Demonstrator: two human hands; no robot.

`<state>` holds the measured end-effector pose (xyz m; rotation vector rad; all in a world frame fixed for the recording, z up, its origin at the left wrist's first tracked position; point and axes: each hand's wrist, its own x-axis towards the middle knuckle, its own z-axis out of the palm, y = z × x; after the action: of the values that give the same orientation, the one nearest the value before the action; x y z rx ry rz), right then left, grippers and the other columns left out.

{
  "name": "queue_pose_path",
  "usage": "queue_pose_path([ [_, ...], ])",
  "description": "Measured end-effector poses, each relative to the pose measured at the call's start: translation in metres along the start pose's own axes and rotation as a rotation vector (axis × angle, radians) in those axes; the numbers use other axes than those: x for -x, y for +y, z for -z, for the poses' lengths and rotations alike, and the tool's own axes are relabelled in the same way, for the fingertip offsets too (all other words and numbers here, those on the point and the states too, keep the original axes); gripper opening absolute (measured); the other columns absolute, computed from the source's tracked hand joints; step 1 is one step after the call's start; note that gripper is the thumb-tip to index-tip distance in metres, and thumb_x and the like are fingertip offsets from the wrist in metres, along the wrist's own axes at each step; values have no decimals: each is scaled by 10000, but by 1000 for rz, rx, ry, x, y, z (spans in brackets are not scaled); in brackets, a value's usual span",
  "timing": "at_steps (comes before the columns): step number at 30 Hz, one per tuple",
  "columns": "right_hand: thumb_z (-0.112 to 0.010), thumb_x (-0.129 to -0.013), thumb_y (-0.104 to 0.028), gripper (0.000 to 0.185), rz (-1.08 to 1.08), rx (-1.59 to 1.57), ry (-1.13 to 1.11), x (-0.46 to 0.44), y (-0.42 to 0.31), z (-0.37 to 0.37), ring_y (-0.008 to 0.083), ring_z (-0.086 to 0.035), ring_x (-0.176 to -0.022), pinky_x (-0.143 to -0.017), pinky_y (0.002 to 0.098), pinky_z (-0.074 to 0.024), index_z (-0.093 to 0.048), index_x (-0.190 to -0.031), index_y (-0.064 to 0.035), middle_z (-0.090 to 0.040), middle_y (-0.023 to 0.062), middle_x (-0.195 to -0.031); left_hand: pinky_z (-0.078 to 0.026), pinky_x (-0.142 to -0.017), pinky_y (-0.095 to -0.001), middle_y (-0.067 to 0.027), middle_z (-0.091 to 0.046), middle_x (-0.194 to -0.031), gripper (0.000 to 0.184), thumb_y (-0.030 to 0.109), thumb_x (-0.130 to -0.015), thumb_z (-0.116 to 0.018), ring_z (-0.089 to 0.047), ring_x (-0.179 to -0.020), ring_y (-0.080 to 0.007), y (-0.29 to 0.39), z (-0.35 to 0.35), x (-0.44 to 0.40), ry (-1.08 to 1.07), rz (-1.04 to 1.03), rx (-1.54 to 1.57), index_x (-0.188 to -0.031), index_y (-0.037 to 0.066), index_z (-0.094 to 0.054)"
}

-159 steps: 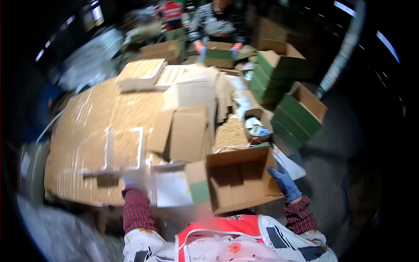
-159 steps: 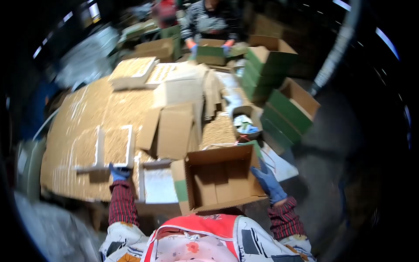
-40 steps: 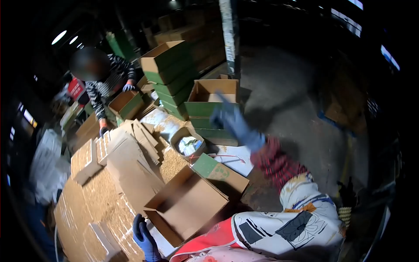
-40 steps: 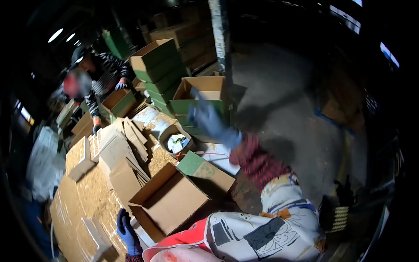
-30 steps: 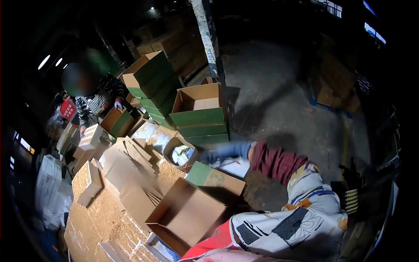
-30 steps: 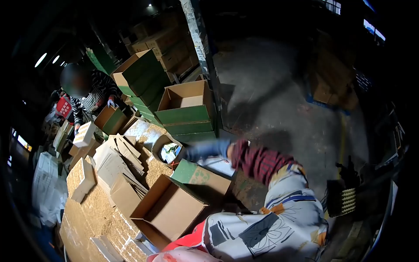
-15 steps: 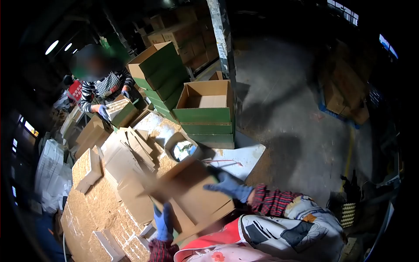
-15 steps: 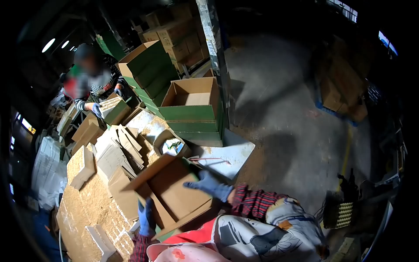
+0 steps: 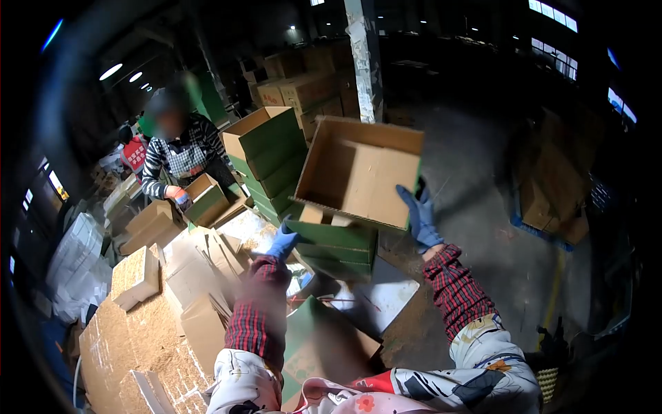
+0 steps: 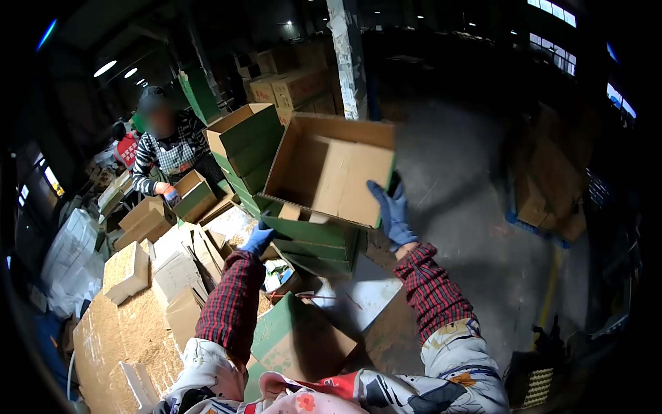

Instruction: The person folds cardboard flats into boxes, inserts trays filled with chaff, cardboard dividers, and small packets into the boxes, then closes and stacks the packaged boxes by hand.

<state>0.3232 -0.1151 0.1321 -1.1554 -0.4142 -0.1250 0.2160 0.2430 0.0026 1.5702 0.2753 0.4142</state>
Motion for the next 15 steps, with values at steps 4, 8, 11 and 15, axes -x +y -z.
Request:
queue_pose_path([
  [4,-775,-742,-419,787,-553,9,-151,-39,140,-22,171,-537,-1090,-962,314,-398,-450,-1293,39,-588,109,-1194,-509,-773,-274,-74,-580,-1146,693,-58,-754,-581,-585,-970,-182,7,7,24,-147,-64,205,-1391,27,-320],
  [8,-720,-761,-512,882,-459,694,4,-45,155,-49,222,-475,-1200,-1024,326,-337,-402,-1317,94,-546,150,-1266,-487,-815,-288,-108,-446,-1329,738,17,-799,-617,-523,-1091,-206,-1,-13,78,-24,72,11,-1443,87,-264],
  [11,-631,-802,-586,825,-384,288,-44,-60,219,-29,235,-501,-1143,-968,343,-375,-445,-1313,34,-571,132,-1206,-433,-921,-318,-116,-433,-1336,739,110,-824,-650,-480,-1138,-203,-48,-23,123,19,-65,12,-1445,54,-254],
  [15,-536,-861,-591,696,-355,241,-91,12,133,3,233,-508,-1096,-925,339,-396,-497,-1289,-43,-554,125,-1204,-379,-1013,-357,-174,-468,-1344,722,173,-834,-680,-476,-1212,-259,-8,-40,261,128,-102,-115,-1408,-33,-293],
])
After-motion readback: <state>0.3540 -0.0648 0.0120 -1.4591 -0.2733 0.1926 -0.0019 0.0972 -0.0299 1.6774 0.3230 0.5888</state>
